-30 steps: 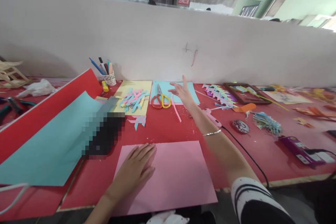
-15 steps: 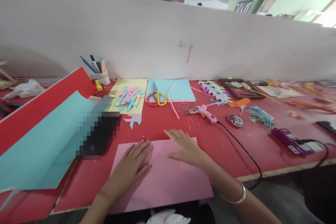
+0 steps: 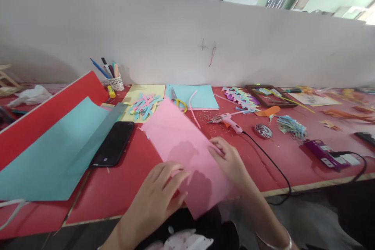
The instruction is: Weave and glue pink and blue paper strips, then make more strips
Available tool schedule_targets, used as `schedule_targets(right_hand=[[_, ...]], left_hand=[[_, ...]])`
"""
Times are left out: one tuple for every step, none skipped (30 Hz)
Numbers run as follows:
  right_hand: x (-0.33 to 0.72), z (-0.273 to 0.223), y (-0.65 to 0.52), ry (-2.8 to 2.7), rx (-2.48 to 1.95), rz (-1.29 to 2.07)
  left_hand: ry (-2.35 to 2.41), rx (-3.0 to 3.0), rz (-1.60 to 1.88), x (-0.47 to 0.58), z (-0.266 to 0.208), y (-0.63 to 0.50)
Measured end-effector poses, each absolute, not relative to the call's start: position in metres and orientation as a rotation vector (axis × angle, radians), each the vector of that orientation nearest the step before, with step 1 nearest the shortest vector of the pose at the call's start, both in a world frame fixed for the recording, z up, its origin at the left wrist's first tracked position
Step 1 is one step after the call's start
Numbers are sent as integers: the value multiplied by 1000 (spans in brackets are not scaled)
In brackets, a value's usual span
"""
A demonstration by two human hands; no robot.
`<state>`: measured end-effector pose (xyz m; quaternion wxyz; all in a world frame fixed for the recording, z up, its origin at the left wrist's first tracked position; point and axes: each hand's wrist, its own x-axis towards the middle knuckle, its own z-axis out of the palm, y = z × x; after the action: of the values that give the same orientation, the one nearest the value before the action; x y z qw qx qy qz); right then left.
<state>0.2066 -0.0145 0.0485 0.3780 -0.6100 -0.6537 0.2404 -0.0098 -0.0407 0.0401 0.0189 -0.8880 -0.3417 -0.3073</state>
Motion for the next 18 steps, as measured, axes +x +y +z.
schedule_targets(right_hand=[[205,46,-18,-1541,-1557,599],[202,43,-22,-1423,-1553,598],[197,40,-26,-1322,-1544,609],[192,37,-30,-1245,-1517,649],[185,34,-33,-1179,-1470,686],[178,31,-36,-1137,-1424,725],[171,28,-39,-1120,-1401,764],[165,26,-42,-1098,-1391,777],[159,23,-45,-1082,-1388,777],[153,20,-48,-1072,-1398,766],[149,17,-51,-1066,-1415,751],[146,14,-54,-1072,-1433,741],[143,10,-57,-1088,-1450,743],[142,7,-60,-1110,-1460,752],[141,3,-63,-1133,-1460,762],[143,0,-65,-1148,-1458,756],[145,-2,-68,-1152,-1454,719],[149,-4,-69,-1150,-1450,638]], left_hand=[[-1045,-2775,-983,-4,44,-43],[-1035,-2793,-987,1,46,-45],[-1026,-2810,-970,7,47,-47],[-1018,-2819,-944,12,47,-48],[-1007,-2818,-913,17,45,-49],[-999,-2806,-885,22,43,-49],[-996,-2789,-865,26,40,-50],[-1005,-2769,-845,29,37,-50],[-1026,-2745,-829,31,33,-50],[-1047,-2720,-808,31,30,-50],[-1066,-2696,-776,31,26,-49],[-1084,-2669,-736,29,23,-49],[-1097,-2641,-690,26,21,-49],[-1111,-2620,-635,23,18,-48],[-1123,-2610,-577,18,16,-48],[-1133,-2610,-519,13,13,-47],[-1144,-2617,-468,7,11,-46],[-1155,-2629,-423,1,8,-45]])
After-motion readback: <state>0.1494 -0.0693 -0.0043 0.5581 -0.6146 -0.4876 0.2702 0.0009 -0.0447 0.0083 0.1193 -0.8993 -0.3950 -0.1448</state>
